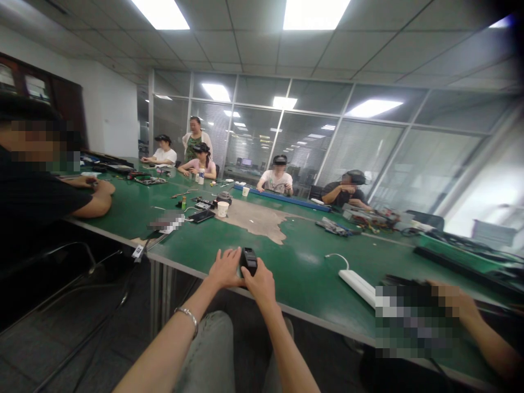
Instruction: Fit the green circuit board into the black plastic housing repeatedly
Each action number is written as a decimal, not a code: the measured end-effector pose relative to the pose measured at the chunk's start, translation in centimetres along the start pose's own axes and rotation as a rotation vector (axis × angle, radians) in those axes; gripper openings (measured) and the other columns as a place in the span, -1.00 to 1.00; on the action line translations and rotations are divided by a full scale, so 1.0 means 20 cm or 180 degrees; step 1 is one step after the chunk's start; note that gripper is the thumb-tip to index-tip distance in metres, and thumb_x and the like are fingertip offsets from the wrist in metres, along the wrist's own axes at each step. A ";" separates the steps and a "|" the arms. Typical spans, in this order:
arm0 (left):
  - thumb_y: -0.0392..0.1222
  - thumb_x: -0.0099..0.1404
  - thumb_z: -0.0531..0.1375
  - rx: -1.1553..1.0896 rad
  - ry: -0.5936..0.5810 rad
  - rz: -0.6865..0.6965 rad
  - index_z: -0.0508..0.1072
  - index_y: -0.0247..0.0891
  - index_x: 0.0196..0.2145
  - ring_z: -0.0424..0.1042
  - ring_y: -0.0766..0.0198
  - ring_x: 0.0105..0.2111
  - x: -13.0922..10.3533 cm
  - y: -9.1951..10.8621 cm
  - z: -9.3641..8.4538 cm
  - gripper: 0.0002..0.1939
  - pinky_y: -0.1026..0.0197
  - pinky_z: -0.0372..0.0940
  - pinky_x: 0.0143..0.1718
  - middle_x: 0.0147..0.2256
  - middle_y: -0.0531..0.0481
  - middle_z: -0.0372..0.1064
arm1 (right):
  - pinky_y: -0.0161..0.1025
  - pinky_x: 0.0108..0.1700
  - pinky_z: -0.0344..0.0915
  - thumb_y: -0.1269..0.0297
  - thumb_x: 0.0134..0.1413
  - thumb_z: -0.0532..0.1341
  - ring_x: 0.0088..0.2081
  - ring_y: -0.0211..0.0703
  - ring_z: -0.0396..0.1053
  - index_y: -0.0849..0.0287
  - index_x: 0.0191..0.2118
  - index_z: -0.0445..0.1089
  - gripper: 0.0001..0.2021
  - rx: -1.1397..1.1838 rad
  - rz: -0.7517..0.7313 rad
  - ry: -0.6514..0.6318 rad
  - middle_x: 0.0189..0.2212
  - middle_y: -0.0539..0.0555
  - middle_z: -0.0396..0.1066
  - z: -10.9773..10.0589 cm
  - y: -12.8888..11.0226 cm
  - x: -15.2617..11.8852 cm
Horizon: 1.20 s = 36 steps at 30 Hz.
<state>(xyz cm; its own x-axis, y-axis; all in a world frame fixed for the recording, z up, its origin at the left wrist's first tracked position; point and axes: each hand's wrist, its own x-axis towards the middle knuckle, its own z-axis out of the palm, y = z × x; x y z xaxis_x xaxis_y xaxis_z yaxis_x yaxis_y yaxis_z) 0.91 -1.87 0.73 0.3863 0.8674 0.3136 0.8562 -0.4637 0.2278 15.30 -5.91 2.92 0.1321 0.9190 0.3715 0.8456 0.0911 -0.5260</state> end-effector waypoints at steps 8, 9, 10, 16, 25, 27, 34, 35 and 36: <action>0.29 0.10 0.08 -0.0077 -0.0007 -0.0022 -0.18 -0.33 0.35 -0.06 -0.12 0.28 0.00 0.01 -0.02 0.03 -0.22 -0.18 0.27 0.31 -0.27 -0.06 | -0.15 0.07 0.23 0.04 0.10 0.15 0.09 0.09 0.34 0.38 0.17 0.24 -0.39 0.0279 -0.0115 0.0372 0.05 0.36 0.36 0.06 0.06 -0.01; 0.30 0.10 0.09 -0.0079 -0.0002 -0.0026 -0.17 -0.33 0.35 -0.06 -0.12 0.28 0.00 0.01 -0.02 0.03 -0.22 -0.18 0.27 0.31 -0.27 -0.05 | -0.16 0.05 0.24 0.05 0.11 0.13 0.05 0.07 0.37 0.32 0.14 0.28 -0.44 0.0335 -0.0078 0.0355 0.02 0.31 0.40 0.06 0.06 -0.01; 0.31 0.10 0.09 -0.0080 0.0003 -0.0035 -0.17 -0.32 0.34 -0.06 -0.12 0.28 0.00 0.01 -0.02 0.04 -0.22 -0.19 0.27 0.31 -0.27 -0.05 | -0.17 0.03 0.25 0.05 0.12 0.12 0.02 0.04 0.39 0.28 0.12 0.30 -0.47 0.0403 -0.0057 0.0339 -0.02 0.27 0.43 0.06 0.05 -0.01; 0.45 0.08 0.06 -0.0055 -0.0019 -0.0071 -0.16 -0.32 0.34 -0.04 -0.12 0.28 0.02 -0.01 0.00 0.10 -0.16 -0.19 0.27 0.28 -0.28 0.00 | -0.17 0.05 0.23 -0.03 0.10 0.11 0.03 0.01 0.37 0.29 0.14 0.29 -0.41 0.0970 0.0022 0.0802 0.01 0.27 0.41 -0.02 0.00 0.03; 0.58 -0.02 0.03 -0.0088 0.0060 -0.0129 -0.04 -0.32 0.31 -0.01 -0.13 0.26 0.04 -0.02 0.01 0.17 -0.12 -0.17 0.26 0.25 -0.29 0.07 | -0.09 0.07 0.22 -0.05 0.07 0.12 0.03 0.10 0.37 0.34 0.14 0.29 -0.37 0.0687 0.0459 0.0826 0.00 0.32 0.41 -0.05 0.24 0.04; 0.58 -0.01 0.02 -0.0094 0.0069 -0.0105 -0.01 -0.32 0.31 -0.01 -0.12 0.26 0.04 -0.02 0.01 0.16 -0.13 -0.18 0.26 0.25 -0.28 0.07 | -0.08 0.09 0.20 -0.06 0.05 0.13 0.06 0.13 0.35 0.39 0.18 0.24 -0.31 0.0608 0.0387 0.0774 0.04 0.36 0.37 -0.02 0.28 0.03; 0.56 0.04 0.00 -0.0094 0.0044 -0.0093 0.05 -0.22 0.29 -0.02 -0.11 0.26 0.00 0.01 -0.03 0.05 -0.15 -0.22 0.27 0.25 -0.21 0.09 | -0.09 0.12 0.18 -0.05 0.08 0.09 0.09 0.10 0.31 0.45 0.25 0.11 -0.25 0.0590 0.0148 0.0884 0.08 0.36 0.33 0.01 0.31 0.00; 0.56 0.05 -0.01 -0.0096 0.0056 -0.0094 0.06 -0.21 0.28 -0.01 -0.11 0.26 0.00 0.02 -0.03 0.04 -0.15 -0.21 0.27 0.25 -0.20 0.10 | -0.09 0.12 0.18 -0.04 0.09 0.09 0.09 0.09 0.31 0.44 0.24 0.13 -0.27 0.0563 0.0129 0.0840 0.07 0.35 0.34 0.01 0.31 0.00; 0.56 0.05 0.00 -0.0098 0.0062 -0.0096 0.08 -0.19 0.27 -0.01 -0.11 0.26 -0.01 0.02 -0.03 0.03 -0.15 -0.21 0.27 0.25 -0.20 0.10 | -0.10 0.11 0.18 -0.03 0.09 0.08 0.10 0.09 0.30 0.43 0.23 0.14 -0.28 0.0526 0.0110 0.0812 0.06 0.35 0.35 0.00 0.31 -0.01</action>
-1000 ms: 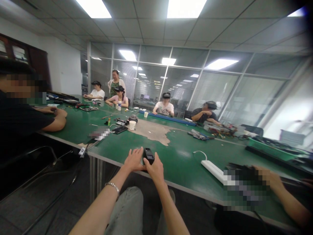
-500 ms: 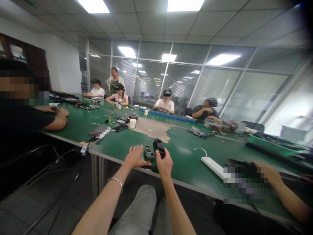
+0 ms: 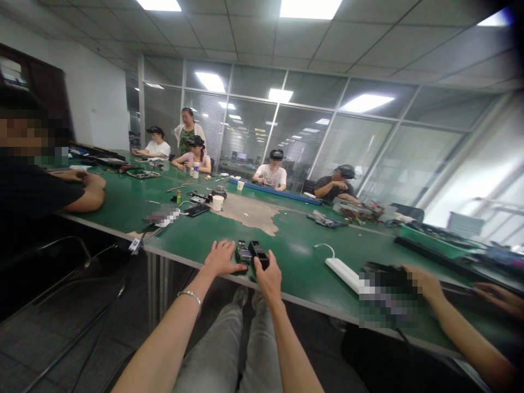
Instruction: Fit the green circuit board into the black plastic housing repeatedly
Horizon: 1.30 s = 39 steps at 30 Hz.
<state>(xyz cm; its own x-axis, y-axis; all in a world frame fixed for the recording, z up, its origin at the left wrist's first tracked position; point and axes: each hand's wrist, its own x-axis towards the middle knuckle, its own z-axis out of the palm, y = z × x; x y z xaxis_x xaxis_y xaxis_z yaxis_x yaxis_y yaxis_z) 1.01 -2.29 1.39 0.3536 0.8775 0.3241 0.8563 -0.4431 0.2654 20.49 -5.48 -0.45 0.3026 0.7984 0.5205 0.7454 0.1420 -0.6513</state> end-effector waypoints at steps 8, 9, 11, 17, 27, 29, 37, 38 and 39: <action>0.58 0.04 -0.01 0.0040 0.0063 0.0101 0.24 -0.17 0.17 0.03 -0.11 0.23 -0.01 0.02 -0.02 -0.05 -0.17 -0.18 0.26 0.19 -0.17 0.19 | -0.11 0.09 0.19 0.00 0.13 0.06 0.07 0.07 0.32 0.41 0.20 0.20 -0.35 -0.0172 -0.0049 0.0095 0.04 0.34 0.37 0.00 0.02 -0.01; 0.58 0.04 -0.01 0.0049 0.0073 0.0110 0.26 -0.19 0.16 0.04 -0.11 0.22 -0.02 0.02 -0.02 -0.05 -0.18 -0.17 0.26 0.18 -0.18 0.20 | -0.10 0.09 0.19 0.00 0.14 0.06 0.05 0.07 0.33 0.41 0.19 0.21 -0.37 -0.0210 -0.0078 0.0081 0.04 0.35 0.37 0.00 0.02 -0.02; 0.58 0.05 -0.01 0.0073 0.0078 0.0106 0.27 -0.19 0.15 0.05 -0.11 0.22 -0.02 0.03 -0.03 -0.05 -0.17 -0.15 0.25 0.17 -0.19 0.21 | -0.10 0.06 0.20 0.03 0.15 0.05 0.02 0.07 0.34 0.39 0.18 0.23 -0.39 -0.0272 -0.0138 0.0040 0.03 0.34 0.37 0.00 0.02 -0.02; 0.54 0.07 0.03 0.0136 -0.0013 0.0042 0.26 -0.12 0.15 0.05 -0.09 0.22 -0.04 0.04 -0.04 -0.12 -0.16 -0.15 0.25 0.18 -0.16 0.20 | -0.11 0.03 0.21 0.05 0.12 0.07 -0.02 0.07 0.37 0.37 0.15 0.26 -0.42 -0.0101 -0.0049 0.0017 0.00 0.31 0.40 -0.01 0.00 -0.03; 0.54 0.04 0.04 0.0034 0.0033 0.0035 0.17 -0.18 0.20 0.03 -0.10 0.23 -0.01 0.01 -0.01 -0.04 -0.15 -0.15 0.25 0.20 -0.19 0.17 | -0.23 -0.05 0.30 -0.01 0.05 0.12 -0.11 -0.07 0.44 0.32 0.07 0.35 -0.43 0.0702 0.0321 0.0286 -0.09 0.24 0.47 -0.07 -0.16 0.04; 0.52 0.06 0.03 0.0030 0.0057 0.0050 0.12 -0.21 0.24 0.03 -0.10 0.24 -0.01 0.00 0.00 -0.02 -0.14 -0.15 0.25 0.21 -0.22 0.15 | -0.22 -0.03 0.29 0.03 0.05 0.13 -0.09 -0.05 0.44 0.32 0.08 0.35 -0.45 0.0683 0.0194 0.0237 -0.08 0.24 0.46 -0.05 -0.22 0.03; 0.41 0.08 0.09 -0.0001 0.0039 -0.0014 -0.11 -0.33 0.33 0.01 -0.12 0.25 -0.02 -0.01 0.00 0.07 -0.15 -0.16 0.26 0.25 -0.30 0.06 | -0.18 -0.06 0.25 0.15 0.11 0.13 -0.09 0.07 0.43 0.38 0.07 0.32 -0.52 -0.0217 0.0041 0.0056 -0.12 0.33 0.46 0.00 -0.40 0.02; 0.40 0.08 0.09 -0.0006 0.0048 0.0000 -0.14 -0.34 0.33 0.00 -0.11 0.26 -0.01 -0.02 0.01 0.08 -0.14 -0.16 0.26 0.26 -0.30 0.06 | -0.19 -0.08 0.25 0.15 0.12 0.13 -0.10 0.07 0.44 0.37 0.07 0.31 -0.53 -0.0280 0.0042 0.0032 -0.13 0.33 0.47 0.00 -0.40 0.02; 0.39 0.08 0.10 -0.0006 0.0058 0.0014 -0.16 -0.35 0.34 0.00 -0.11 0.26 -0.01 -0.02 0.01 0.09 -0.14 -0.16 0.26 0.26 -0.30 0.04 | -0.19 -0.09 0.25 0.15 0.13 0.12 -0.11 0.06 0.44 0.36 0.07 0.31 -0.54 -0.0330 0.0038 0.0022 -0.13 0.32 0.47 0.01 -0.41 0.02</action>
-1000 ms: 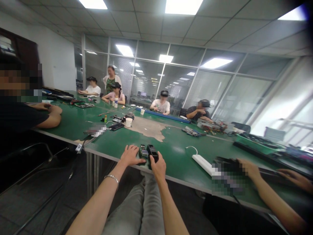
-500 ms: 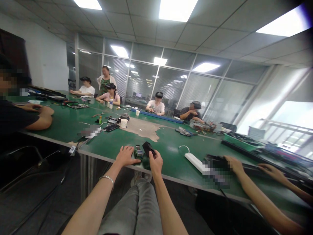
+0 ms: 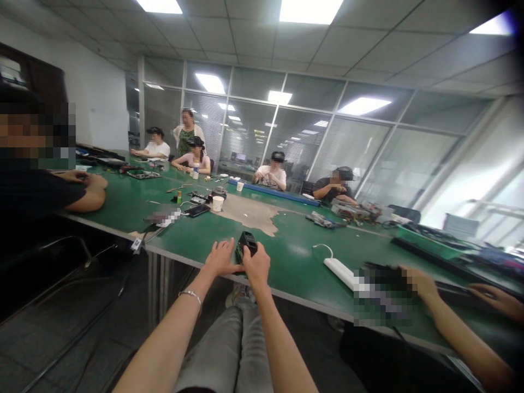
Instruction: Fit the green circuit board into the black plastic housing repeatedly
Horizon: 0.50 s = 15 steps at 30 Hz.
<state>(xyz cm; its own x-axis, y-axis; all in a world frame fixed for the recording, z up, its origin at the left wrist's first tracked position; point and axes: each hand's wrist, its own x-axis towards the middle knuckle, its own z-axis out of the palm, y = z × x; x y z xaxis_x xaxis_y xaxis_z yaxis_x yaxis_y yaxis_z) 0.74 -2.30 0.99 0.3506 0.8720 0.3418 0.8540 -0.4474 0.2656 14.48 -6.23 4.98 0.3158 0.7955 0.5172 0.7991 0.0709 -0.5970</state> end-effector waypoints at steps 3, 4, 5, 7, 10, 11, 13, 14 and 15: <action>0.36 0.07 0.11 0.0024 -0.0009 0.0027 -0.22 -0.36 0.34 -0.01 -0.11 0.26 0.01 0.00 0.01 0.11 -0.15 -0.16 0.26 0.28 -0.30 0.01 | -0.22 -0.10 0.24 0.17 0.15 0.12 -0.10 0.03 0.43 0.33 0.05 0.31 -0.57 -0.0129 -0.0006 -0.0024 -0.13 0.29 0.47 0.00 0.00 0.00; 0.35 0.07 0.12 0.0028 -0.0007 0.0030 -0.23 -0.37 0.35 -0.01 -0.11 0.26 0.01 0.00 0.01 0.12 -0.15 -0.16 0.26 0.28 -0.31 -0.01 | -0.23 -0.10 0.23 0.17 0.15 0.12 -0.11 0.02 0.43 0.32 0.04 0.32 -0.59 -0.0170 -0.0005 -0.0071 -0.14 0.28 0.47 0.00 -0.01 0.01; 0.34 0.07 0.13 0.0025 0.0000 0.0033 -0.25 -0.36 0.35 -0.02 -0.11 0.26 0.01 0.00 0.01 0.13 -0.16 -0.16 0.26 0.28 -0.31 -0.02 | -0.24 -0.11 0.23 0.18 0.15 0.12 -0.11 0.01 0.44 0.31 0.02 0.33 -0.62 -0.0206 0.0000 -0.0134 -0.15 0.27 0.48 0.00 -0.01 0.01; 0.33 0.07 0.13 0.0000 0.0017 0.0048 -0.27 -0.35 0.35 -0.02 -0.11 0.26 0.01 0.00 0.00 0.13 -0.17 -0.16 0.26 0.29 -0.30 -0.05 | -0.24 -0.12 0.24 0.19 0.14 0.13 -0.12 0.00 0.44 0.29 -0.02 0.35 -0.65 -0.0259 0.0022 -0.0255 -0.17 0.26 0.48 0.00 -0.01 0.00; 0.31 0.08 0.13 -0.0068 0.0023 0.0095 -0.35 -0.32 0.35 -0.04 -0.10 0.27 0.00 0.00 -0.01 0.13 -0.18 -0.17 0.26 0.30 -0.31 -0.07 | -0.24 -0.14 0.25 0.18 0.12 0.16 -0.13 0.01 0.45 0.29 0.01 0.34 -0.62 -0.0278 0.0057 -0.0375 -0.17 0.26 0.49 0.01 0.01 -0.02; 0.30 0.09 0.13 -0.0093 0.0027 0.0117 -0.38 -0.32 0.35 -0.05 -0.10 0.28 0.00 0.01 -0.01 0.14 -0.18 -0.17 0.26 0.30 -0.31 -0.08 | -0.24 -0.15 0.25 0.18 0.12 0.17 -0.14 0.01 0.45 0.28 0.03 0.32 -0.60 -0.0271 0.0053 -0.0401 -0.17 0.25 0.49 0.01 0.02 -0.03; 0.30 0.10 0.12 -0.0141 0.0050 0.0142 -0.43 -0.32 0.35 -0.05 -0.10 0.28 0.00 0.01 -0.01 0.15 -0.18 -0.17 0.25 0.30 -0.31 -0.09 | -0.24 -0.16 0.26 0.17 0.09 0.19 -0.13 0.01 0.45 0.27 0.08 0.28 -0.55 -0.0262 0.0012 -0.0438 -0.16 0.24 0.48 0.01 0.03 -0.04; 0.31 0.10 0.12 -0.0164 0.0062 0.0150 -0.45 -0.33 0.35 -0.05 -0.11 0.28 0.00 0.01 -0.01 0.16 -0.18 -0.16 0.25 0.30 -0.31 -0.08 | -0.24 -0.15 0.26 0.17 0.08 0.20 -0.13 0.01 0.45 0.26 0.08 0.28 -0.54 -0.0257 -0.0027 -0.0443 -0.16 0.23 0.48 0.00 0.04 -0.04; 0.32 0.09 0.12 -0.0186 0.0073 0.0161 -0.47 -0.34 0.34 -0.05 -0.11 0.28 0.00 0.01 -0.01 0.17 -0.17 -0.16 0.25 0.30 -0.32 -0.08 | -0.24 -0.15 0.26 0.16 0.08 0.20 -0.12 0.00 0.45 0.25 0.06 0.28 -0.56 -0.0253 -0.0077 -0.0442 -0.16 0.21 0.48 0.00 0.03 -0.03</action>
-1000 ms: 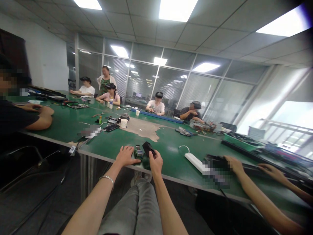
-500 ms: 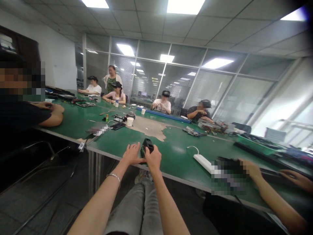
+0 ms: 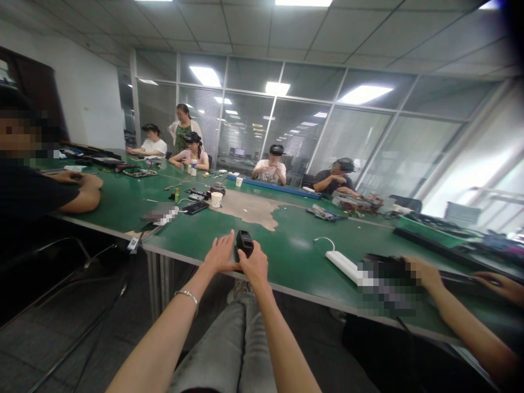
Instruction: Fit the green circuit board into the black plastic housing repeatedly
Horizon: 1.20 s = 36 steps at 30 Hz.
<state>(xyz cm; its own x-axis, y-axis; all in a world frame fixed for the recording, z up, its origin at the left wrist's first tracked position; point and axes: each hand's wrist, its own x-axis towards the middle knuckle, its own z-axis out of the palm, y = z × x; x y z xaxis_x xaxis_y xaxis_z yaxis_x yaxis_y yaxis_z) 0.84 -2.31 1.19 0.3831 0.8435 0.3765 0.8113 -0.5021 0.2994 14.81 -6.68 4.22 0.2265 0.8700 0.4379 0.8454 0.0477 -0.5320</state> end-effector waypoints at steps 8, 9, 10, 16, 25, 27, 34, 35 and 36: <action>0.27 0.07 0.15 -0.0051 0.0017 0.0056 -0.48 -0.36 0.34 0.02 -0.10 0.24 0.01 0.00 0.01 0.19 -0.18 -0.13 0.24 0.23 -0.32 0.06 | -0.20 -0.20 0.27 0.14 0.04 0.23 -0.19 0.04 0.47 0.23 -0.07 0.36 -0.63 -0.0356 0.0190 -0.0369 -0.25 0.24 0.50 -0.01 -0.01 0.04; 0.25 0.07 0.16 -0.0039 -0.0008 0.0057 -0.48 -0.36 0.34 0.02 -0.10 0.24 0.01 0.00 0.01 0.19 -0.18 -0.13 0.24 0.22 -0.32 0.07 | -0.20 -0.19 0.27 0.13 0.04 0.23 -0.19 0.03 0.47 0.24 -0.05 0.35 -0.62 -0.0319 0.0149 -0.0357 -0.24 0.24 0.50 0.01 0.00 0.03; 0.22 0.07 0.17 -0.0027 -0.0039 0.0061 -0.48 -0.36 0.34 0.02 -0.10 0.24 0.01 0.00 0.01 0.19 -0.19 -0.13 0.24 0.22 -0.32 0.07 | -0.20 -0.17 0.27 0.12 0.05 0.22 -0.17 0.03 0.46 0.24 -0.02 0.34 -0.59 -0.0256 0.0069 -0.0309 -0.22 0.24 0.49 0.03 0.01 0.02; 0.07 0.08 0.17 -0.0037 -0.0092 0.0141 -0.50 -0.31 0.34 -0.02 -0.05 0.25 0.00 0.00 0.00 0.14 -0.19 -0.15 0.26 0.25 -0.25 0.04 | -0.23 -0.06 0.24 0.12 0.11 0.17 -0.01 0.03 0.39 0.37 0.16 0.20 -0.44 0.0089 -0.0269 0.0072 -0.04 0.34 0.41 0.14 0.07 -0.03; 0.15 0.04 0.21 -0.0145 -0.0129 0.0050 -0.58 -0.31 0.33 0.02 -0.06 0.25 0.01 -0.02 0.02 0.24 -0.18 -0.15 0.25 0.23 -0.29 0.09 | -0.22 -0.18 0.27 0.05 0.12 0.14 -0.17 0.04 0.46 0.32 0.09 0.30 -0.48 0.0248 -0.0065 0.0187 -0.19 0.26 0.49 0.08 -0.01 -0.01; 0.23 0.03 0.21 -0.0136 -0.0121 0.0052 -0.54 -0.31 0.33 0.02 -0.08 0.25 0.01 -0.02 0.02 0.25 -0.19 -0.15 0.25 0.24 -0.30 0.07 | -0.18 -0.09 0.26 0.02 0.10 0.15 -0.07 0.08 0.43 0.36 0.15 0.25 -0.40 0.0361 0.0006 0.0335 -0.08 0.33 0.45 0.04 -0.03 0.02; 0.47 0.08 0.07 -0.0034 -0.0259 0.0131 -0.10 -0.20 0.33 -0.01 -0.10 0.26 0.01 -0.01 0.00 0.05 -0.19 -0.18 0.26 0.26 -0.19 0.09 | -0.13 0.01 0.23 -0.04 0.10 0.12 0.03 0.12 0.37 0.35 0.20 0.23 -0.34 0.0379 0.0364 0.0641 0.01 0.34 0.40 -0.07 0.11 0.05; 0.48 0.09 0.06 -0.0036 -0.0247 0.0127 -0.09 -0.20 0.33 -0.01 -0.09 0.26 0.01 -0.01 0.00 0.04 -0.18 -0.18 0.26 0.26 -0.18 0.09 | -0.12 0.01 0.24 -0.04 0.10 0.12 0.01 0.14 0.38 0.37 0.20 0.22 -0.33 0.0260 0.0489 0.0580 0.00 0.37 0.40 -0.06 0.15 0.05; 0.49 0.09 0.05 -0.0038 -0.0223 0.0117 -0.08 -0.20 0.33 -0.01 -0.09 0.26 0.01 -0.01 0.00 0.04 -0.18 -0.17 0.27 0.26 -0.18 0.10 | -0.11 -0.01 0.24 -0.03 0.11 0.12 0.00 0.15 0.39 0.38 0.20 0.22 -0.33 0.0140 0.0585 0.0487 -0.01 0.38 0.41 -0.05 0.19 0.04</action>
<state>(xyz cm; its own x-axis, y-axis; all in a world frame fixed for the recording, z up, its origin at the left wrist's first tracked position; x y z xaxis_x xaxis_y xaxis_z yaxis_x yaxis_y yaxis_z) 0.78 -2.00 1.14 0.4428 0.8355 0.3253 0.7909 -0.5349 0.2972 18.72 -6.35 3.34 0.4481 0.7818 0.4335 0.7620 -0.0804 -0.6426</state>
